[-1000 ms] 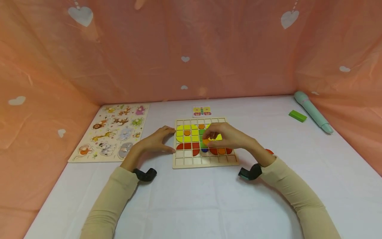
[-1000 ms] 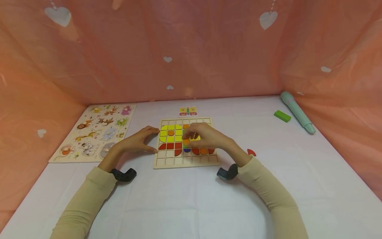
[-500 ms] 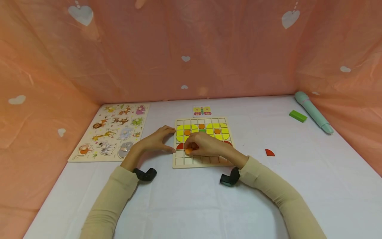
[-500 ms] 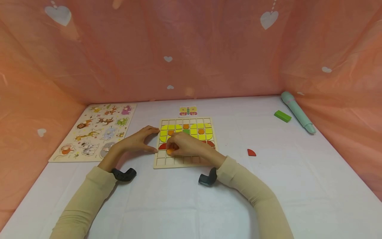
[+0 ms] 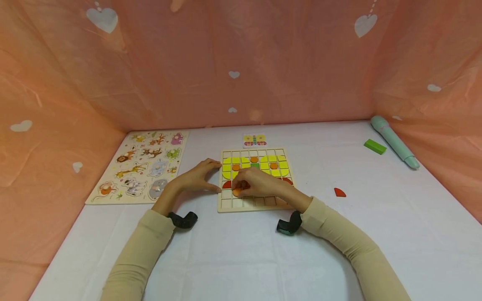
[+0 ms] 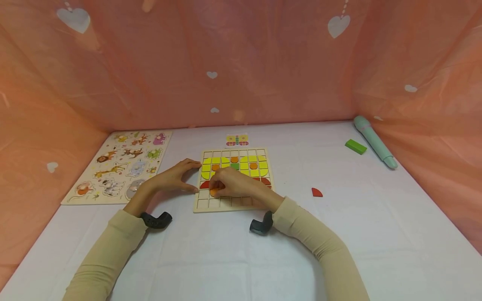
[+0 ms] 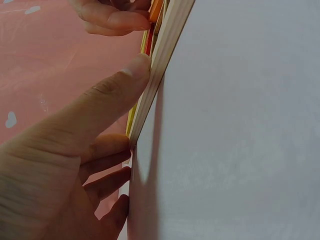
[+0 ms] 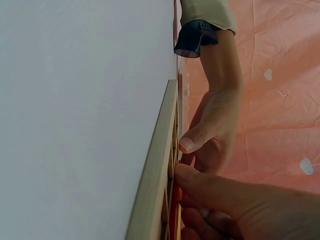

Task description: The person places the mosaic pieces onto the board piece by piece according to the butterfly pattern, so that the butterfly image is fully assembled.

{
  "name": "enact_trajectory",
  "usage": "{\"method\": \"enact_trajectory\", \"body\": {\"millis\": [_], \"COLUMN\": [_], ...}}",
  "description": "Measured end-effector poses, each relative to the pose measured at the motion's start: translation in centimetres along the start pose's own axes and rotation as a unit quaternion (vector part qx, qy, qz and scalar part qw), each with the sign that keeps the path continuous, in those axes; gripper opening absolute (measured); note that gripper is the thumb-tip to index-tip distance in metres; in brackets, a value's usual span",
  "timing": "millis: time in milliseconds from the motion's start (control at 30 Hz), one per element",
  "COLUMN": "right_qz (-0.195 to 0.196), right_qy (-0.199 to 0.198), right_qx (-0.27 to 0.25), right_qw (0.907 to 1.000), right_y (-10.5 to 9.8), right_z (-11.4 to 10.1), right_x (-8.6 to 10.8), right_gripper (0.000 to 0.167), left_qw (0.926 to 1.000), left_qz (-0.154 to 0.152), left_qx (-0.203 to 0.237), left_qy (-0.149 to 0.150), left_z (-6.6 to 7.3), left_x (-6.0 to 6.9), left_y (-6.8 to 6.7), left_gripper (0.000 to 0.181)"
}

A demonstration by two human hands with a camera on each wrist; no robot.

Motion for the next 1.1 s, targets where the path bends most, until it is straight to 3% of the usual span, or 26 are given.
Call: {"method": "enact_trajectory", "body": {"millis": [500, 667, 833, 967, 1100], "right_qz": [0.001, 0.016, 0.057, 0.114, 0.159], "right_qy": [-0.002, -0.007, 0.004, 0.015, 0.043], "right_qx": [0.001, 0.01, -0.006, -0.027, -0.018], "right_qw": [1.0, 0.9998, 0.9983, 0.993, 0.9862], "right_y": [0.0, -1.1, -4.1, -6.2, -6.6], "right_z": [0.0, -0.3, -0.1, 1.4, 3.7], "right_x": [0.0, 0.8, 4.4, 9.1, 14.3], "right_gripper": [0.02, 0.022, 0.025, 0.024, 0.023], "left_qw": [1.0, 1.0, 1.0, 0.9999, 0.9999], "left_qz": [-0.001, 0.002, 0.0, 0.003, -0.001], "left_qx": [0.003, 0.0, -0.006, -0.013, -0.007], "left_qy": [-0.003, -0.001, 0.001, -0.003, -0.009], "left_z": [0.0, 0.1, 0.3, 0.3, 0.2], "left_x": [-0.1, -0.3, -0.5, -0.3, -0.1], "left_y": [0.1, 0.0, 0.0, -0.2, -0.1], "left_gripper": [0.082, 0.082, 0.084, 0.084, 0.084]}}
Point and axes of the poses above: each hand's wrist, its own x-axis away from the middle knuckle, its own y-axis out of the palm, z = x × y, the point moved 9 cm from there along -x, towards the middle knuckle, and after that the axes turned 12 degrees about -z, right-handed, at the moved point
